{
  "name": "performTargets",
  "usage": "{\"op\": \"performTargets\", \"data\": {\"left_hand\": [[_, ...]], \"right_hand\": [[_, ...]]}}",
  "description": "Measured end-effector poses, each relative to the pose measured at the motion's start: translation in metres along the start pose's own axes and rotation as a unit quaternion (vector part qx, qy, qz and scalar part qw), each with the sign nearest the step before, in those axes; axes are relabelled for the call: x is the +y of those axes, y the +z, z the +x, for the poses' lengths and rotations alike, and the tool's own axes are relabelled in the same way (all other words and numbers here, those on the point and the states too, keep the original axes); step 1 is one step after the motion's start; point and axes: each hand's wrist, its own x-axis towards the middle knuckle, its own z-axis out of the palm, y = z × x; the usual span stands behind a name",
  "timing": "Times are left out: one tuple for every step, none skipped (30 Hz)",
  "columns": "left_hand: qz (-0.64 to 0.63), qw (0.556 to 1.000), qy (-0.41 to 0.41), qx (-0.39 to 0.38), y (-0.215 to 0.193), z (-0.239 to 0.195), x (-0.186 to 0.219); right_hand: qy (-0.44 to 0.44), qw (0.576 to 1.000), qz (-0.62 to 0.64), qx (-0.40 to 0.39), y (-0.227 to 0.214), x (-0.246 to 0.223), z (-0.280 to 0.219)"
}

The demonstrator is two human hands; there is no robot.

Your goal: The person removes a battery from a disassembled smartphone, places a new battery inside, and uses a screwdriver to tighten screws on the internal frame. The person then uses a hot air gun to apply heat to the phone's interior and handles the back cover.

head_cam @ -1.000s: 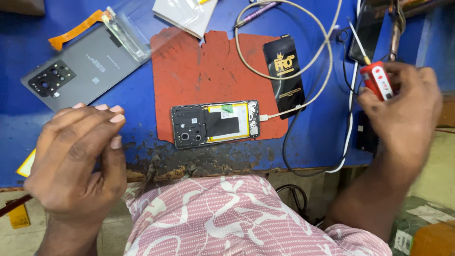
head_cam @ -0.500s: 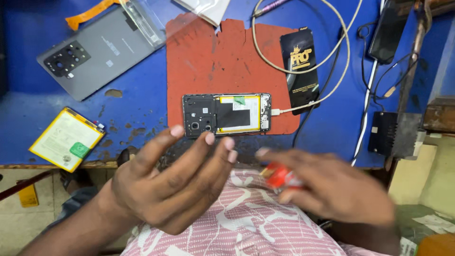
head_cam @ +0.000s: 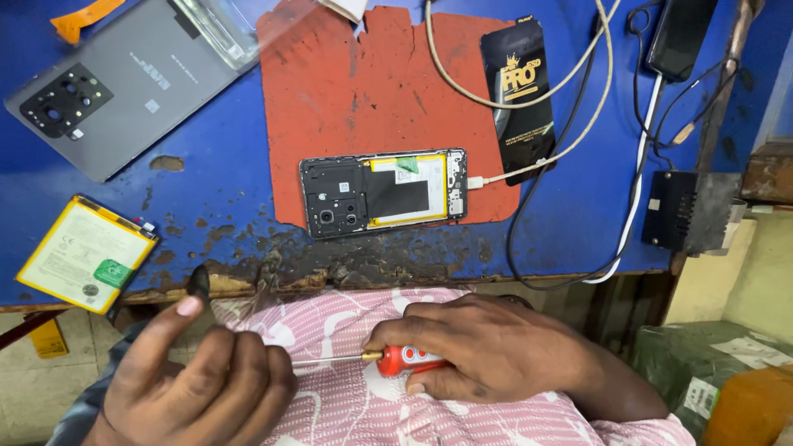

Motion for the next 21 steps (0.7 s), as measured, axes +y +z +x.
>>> {"op": "performTargets", "data": {"left_hand": [[-0.002, 1.000, 0.006, -0.001, 0.001, -0.003, 0.002], [-0.004, 1.000, 0.006, 0.001, 0.000, -0.005, 0.004], [-0.005, 1.000, 0.007, 0.003, 0.000, -0.007, 0.006], [-0.007, 1.000, 0.007, 0.004, 0.000, -0.008, 0.008], [-0.003, 1.000, 0.001, -0.005, -0.002, -0.010, 0.010], [0.000, 1.000, -0.004, -0.014, -0.005, -0.011, 0.012], [0.003, 1.000, -0.009, -0.023, -0.006, -0.011, 0.014], [0.005, 1.000, -0.017, -0.020, -0.007, -0.010, 0.015], [0.007, 1.000, -0.025, -0.017, -0.008, -0.008, 0.016], [0.008, 0.999, -0.033, -0.015, -0.008, -0.006, 0.017], [0.001, 0.999, -0.040, -0.011, -0.010, -0.004, 0.017], [-0.006, 0.999, -0.047, -0.007, -0.011, -0.003, 0.017], [-0.013, 0.998, -0.054, -0.002, -0.012, -0.001, 0.016], [-0.009, 0.998, -0.056, 0.000, -0.012, 0.001, 0.016], [-0.005, 0.998, -0.058, 0.003, -0.012, 0.002, 0.016], [-0.001, 0.998, -0.061, 0.005, -0.012, 0.002, 0.017], [-0.008, 0.998, -0.066, 0.005, -0.012, 0.001, 0.018], [-0.014, 0.997, -0.072, 0.004, -0.011, -0.001, 0.021], [-0.020, 0.997, -0.078, 0.004, -0.010, -0.005, 0.024], [-0.011, 0.997, -0.078, 0.012, -0.007, -0.011, 0.026], [-0.003, 0.997, -0.078, 0.020, -0.004, -0.018, 0.029]], "right_hand": [[0.004, 1.000, -0.009, -0.004, 0.000, -0.002, 0.000], [0.007, 1.000, -0.018, -0.008, 0.000, -0.004, 0.001], [0.009, 1.000, -0.027, -0.013, 0.000, -0.006, 0.001], [0.010, 0.999, -0.033, -0.011, 0.000, -0.008, 0.002], [0.011, 0.999, -0.039, -0.009, 0.000, -0.010, 0.002], [0.012, 0.999, -0.045, -0.007, 0.000, -0.012, 0.001], [0.015, 0.999, -0.047, -0.004, 0.000, -0.014, 0.001], [0.016, 0.999, -0.051, 0.000, 0.000, -0.015, 0.001], [0.018, 0.998, -0.055, 0.003, 0.000, -0.017, 0.000], [0.014, 0.998, -0.058, 0.008, 0.000, -0.018, 0.000], [0.009, 0.998, -0.062, 0.013, 0.000, -0.019, -0.001], [0.005, 0.998, -0.066, 0.018, 0.000, -0.020, -0.002], [0.008, 0.997, -0.070, 0.019, 0.000, -0.021, -0.002], [0.011, 0.997, -0.074, 0.021, 0.000, -0.022, -0.003], [0.014, 0.997, -0.079, 0.023, 0.001, -0.022, -0.004], [0.018, 0.996, -0.085, 0.028, 0.001, -0.023, -0.005], [0.021, 0.995, -0.090, 0.034, 0.002, -0.024, -0.007], [0.023, 0.994, -0.097, 0.039, 0.003, -0.025, -0.008], [0.027, 0.994, -0.093, 0.046, 0.004, -0.024, -0.009], [0.031, 0.994, -0.090, 0.053, 0.006, -0.023, -0.011], [0.035, 0.994, -0.086, 0.059, 0.008, -0.021, -0.013]]}}
